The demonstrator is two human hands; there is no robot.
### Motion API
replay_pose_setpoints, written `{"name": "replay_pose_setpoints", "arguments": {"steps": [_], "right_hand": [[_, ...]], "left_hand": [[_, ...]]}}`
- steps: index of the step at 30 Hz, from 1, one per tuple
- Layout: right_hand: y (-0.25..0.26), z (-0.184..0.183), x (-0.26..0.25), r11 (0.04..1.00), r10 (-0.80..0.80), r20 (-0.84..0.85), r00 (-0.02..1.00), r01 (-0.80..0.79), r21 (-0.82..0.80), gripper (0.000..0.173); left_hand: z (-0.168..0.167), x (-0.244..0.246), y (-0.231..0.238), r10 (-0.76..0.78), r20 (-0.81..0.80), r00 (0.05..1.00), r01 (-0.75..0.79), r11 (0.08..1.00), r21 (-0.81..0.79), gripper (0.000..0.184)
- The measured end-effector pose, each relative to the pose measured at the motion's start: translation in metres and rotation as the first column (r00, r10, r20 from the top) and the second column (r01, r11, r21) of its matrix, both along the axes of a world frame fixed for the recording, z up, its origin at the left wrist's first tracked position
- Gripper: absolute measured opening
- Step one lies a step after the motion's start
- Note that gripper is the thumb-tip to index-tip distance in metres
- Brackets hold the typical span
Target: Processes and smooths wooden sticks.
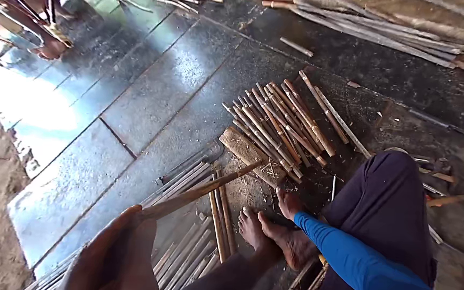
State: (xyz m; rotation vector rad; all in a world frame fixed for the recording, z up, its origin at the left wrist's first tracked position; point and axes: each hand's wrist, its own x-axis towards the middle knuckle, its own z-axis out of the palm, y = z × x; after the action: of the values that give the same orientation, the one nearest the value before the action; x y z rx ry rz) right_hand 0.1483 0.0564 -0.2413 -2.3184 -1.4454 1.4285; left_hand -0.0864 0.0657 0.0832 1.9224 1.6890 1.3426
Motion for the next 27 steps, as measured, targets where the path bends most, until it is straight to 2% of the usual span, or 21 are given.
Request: {"name": "replay_pose_setpoints", "arguments": {"steps": [4, 7, 11, 14, 17, 20, 24, 27], "right_hand": [[0.006, 0.010, -0.002, 0.998, 0.030, 0.005, 1.000, -0.030, 0.051, 0.085], [-0.003, -0.006, -0.002, 1.000, -0.013, 0.022, 1.000, 0.012, 0.024, 0.083], [0.000, 0.008, -0.007, 0.998, 0.020, 0.007, 1.000, -0.020, 0.065, 0.080], [0.001, 0.004, -0.001, 1.000, -0.025, 0.041, 0.999, 0.026, -0.014, 0.083], [0.008, 0.016, -0.005, 0.998, 0.025, 0.038, 0.999, -0.027, 0.062, 0.085], [0.001, 0.004, 0.001, 1.000, -0.009, 0.038, 0.999, 0.008, 0.014, 0.081], [0.008, 0.016, -0.001, 0.999, 0.037, 0.055, 0.998, -0.039, 0.026, 0.085], [0.005, 0.002, 0.002, 1.000, -0.015, 0.089, 0.996, 0.015, -0.008, 0.085]], "left_hand": [[0.000, -0.004, -0.003, 0.082, 0.005, 0.997, -0.081, 0.994, -0.069, 0.027], [-0.001, -0.015, -0.002, 0.162, 0.052, 0.985, -0.155, 0.980, -0.123, 0.032], [-0.007, -0.024, -0.003, 0.167, 0.075, 0.983, -0.155, 0.977, -0.145, 0.033], [-0.007, -0.021, -0.002, 0.135, 0.062, 0.989, -0.128, 0.987, -0.102, 0.031], [-0.011, -0.018, -0.003, 0.099, 0.063, 0.993, -0.095, 0.994, -0.059, 0.029], [-0.010, -0.015, -0.005, 0.063, 0.031, 0.998, -0.061, 0.997, -0.041, 0.028], [-0.011, -0.012, -0.006, 0.050, 0.059, 0.997, -0.048, 0.998, -0.033, 0.026], [-0.011, -0.011, -0.002, 0.061, 0.052, 0.997, -0.060, 0.998, -0.020, 0.027]]}}
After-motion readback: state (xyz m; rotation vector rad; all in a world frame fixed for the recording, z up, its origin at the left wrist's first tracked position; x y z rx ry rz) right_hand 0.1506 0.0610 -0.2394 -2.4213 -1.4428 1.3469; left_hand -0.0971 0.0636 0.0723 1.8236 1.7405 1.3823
